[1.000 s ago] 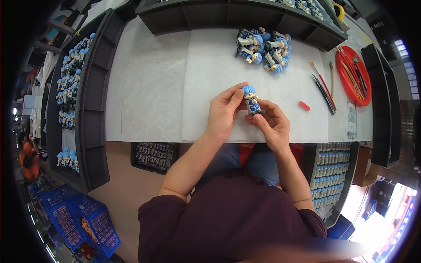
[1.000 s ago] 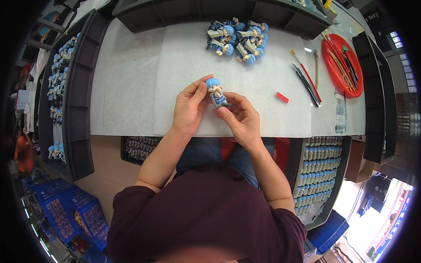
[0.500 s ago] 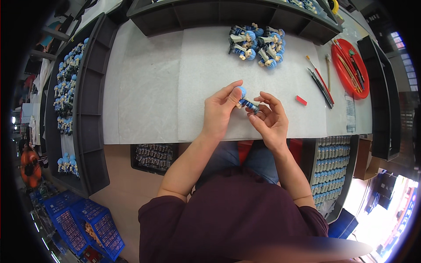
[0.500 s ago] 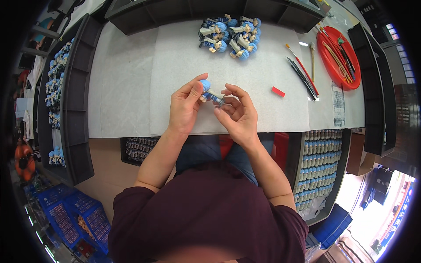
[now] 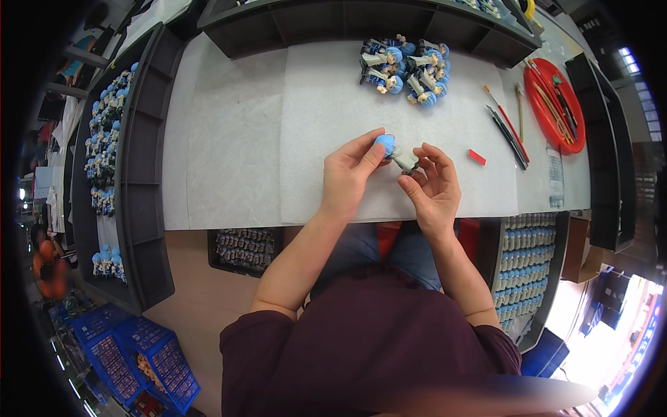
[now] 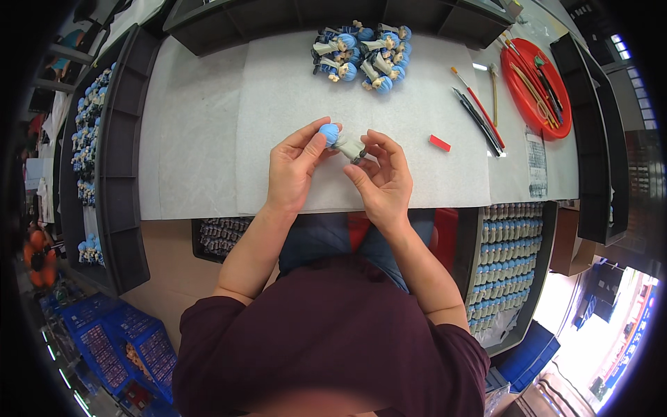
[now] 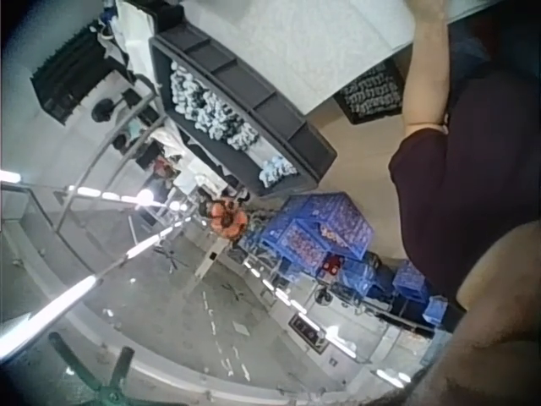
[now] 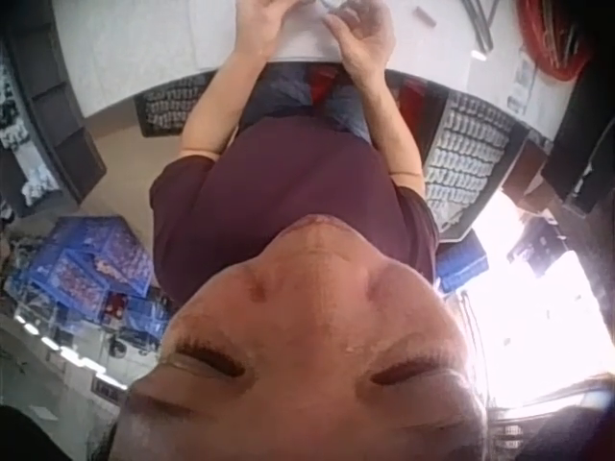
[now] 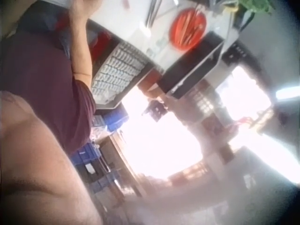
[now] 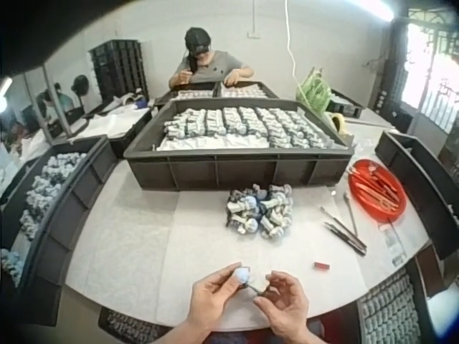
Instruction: The person assembles small plastic toy figures by hand, attaching head, arm, and leg components to a torso component.
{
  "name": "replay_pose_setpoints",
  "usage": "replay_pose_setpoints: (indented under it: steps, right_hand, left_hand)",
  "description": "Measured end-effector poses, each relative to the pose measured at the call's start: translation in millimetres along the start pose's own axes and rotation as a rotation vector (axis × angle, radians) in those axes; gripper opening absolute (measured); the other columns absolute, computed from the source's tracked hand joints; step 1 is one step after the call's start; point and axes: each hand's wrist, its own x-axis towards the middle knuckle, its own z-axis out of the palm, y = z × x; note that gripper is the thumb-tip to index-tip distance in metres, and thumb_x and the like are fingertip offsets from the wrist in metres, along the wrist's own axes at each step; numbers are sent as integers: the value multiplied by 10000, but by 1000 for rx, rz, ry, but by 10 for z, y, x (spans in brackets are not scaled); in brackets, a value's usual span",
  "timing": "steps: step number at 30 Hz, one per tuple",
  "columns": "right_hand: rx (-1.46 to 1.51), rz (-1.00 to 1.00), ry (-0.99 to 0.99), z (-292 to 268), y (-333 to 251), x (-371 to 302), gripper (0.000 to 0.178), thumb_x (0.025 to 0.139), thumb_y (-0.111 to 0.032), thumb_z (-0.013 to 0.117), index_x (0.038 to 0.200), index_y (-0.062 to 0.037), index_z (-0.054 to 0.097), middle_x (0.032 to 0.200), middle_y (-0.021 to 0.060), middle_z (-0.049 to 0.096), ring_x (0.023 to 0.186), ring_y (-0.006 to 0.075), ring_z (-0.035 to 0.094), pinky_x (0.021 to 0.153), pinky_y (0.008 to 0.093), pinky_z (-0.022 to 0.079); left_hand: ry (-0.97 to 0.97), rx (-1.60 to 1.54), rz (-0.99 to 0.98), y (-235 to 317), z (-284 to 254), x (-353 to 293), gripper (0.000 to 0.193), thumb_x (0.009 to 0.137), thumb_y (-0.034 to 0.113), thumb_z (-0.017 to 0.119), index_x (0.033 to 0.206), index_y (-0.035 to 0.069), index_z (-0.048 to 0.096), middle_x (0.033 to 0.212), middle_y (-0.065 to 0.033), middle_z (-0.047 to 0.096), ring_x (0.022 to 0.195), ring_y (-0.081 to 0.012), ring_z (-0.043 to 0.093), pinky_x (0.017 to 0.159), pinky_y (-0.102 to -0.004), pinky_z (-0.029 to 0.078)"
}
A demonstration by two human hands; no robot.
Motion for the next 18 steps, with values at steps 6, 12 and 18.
replay_pose_setpoints:
  steps: [6,12,18]
  right_hand:
    - [56,-18,85,5,16,2,575,734,123,634,1239,-19,398,1194,87,450,1104,157,450,889,293,433]
    - [18,5,73,19,-11,-4,584,726,128,629,1241,-20,397,1204,88,446,1112,157,447,904,296,423]
    - [-66,-134,88,-69,19,2,565,699,131,581,1220,-14,415,1211,110,442,1117,182,453,906,316,411]
  left_hand:
    - [-45,134,80,-32,2,-36,317,846,75,610,1147,-12,557,1022,-95,624,900,-133,588,800,-271,500]
    - [-19,113,84,-34,-2,-48,317,843,79,616,1142,-8,561,995,-85,628,890,-124,587,786,-266,502]
    - [-47,150,97,-49,38,-38,323,844,73,614,1152,-3,555,983,-76,627,879,-118,584,790,-262,498]
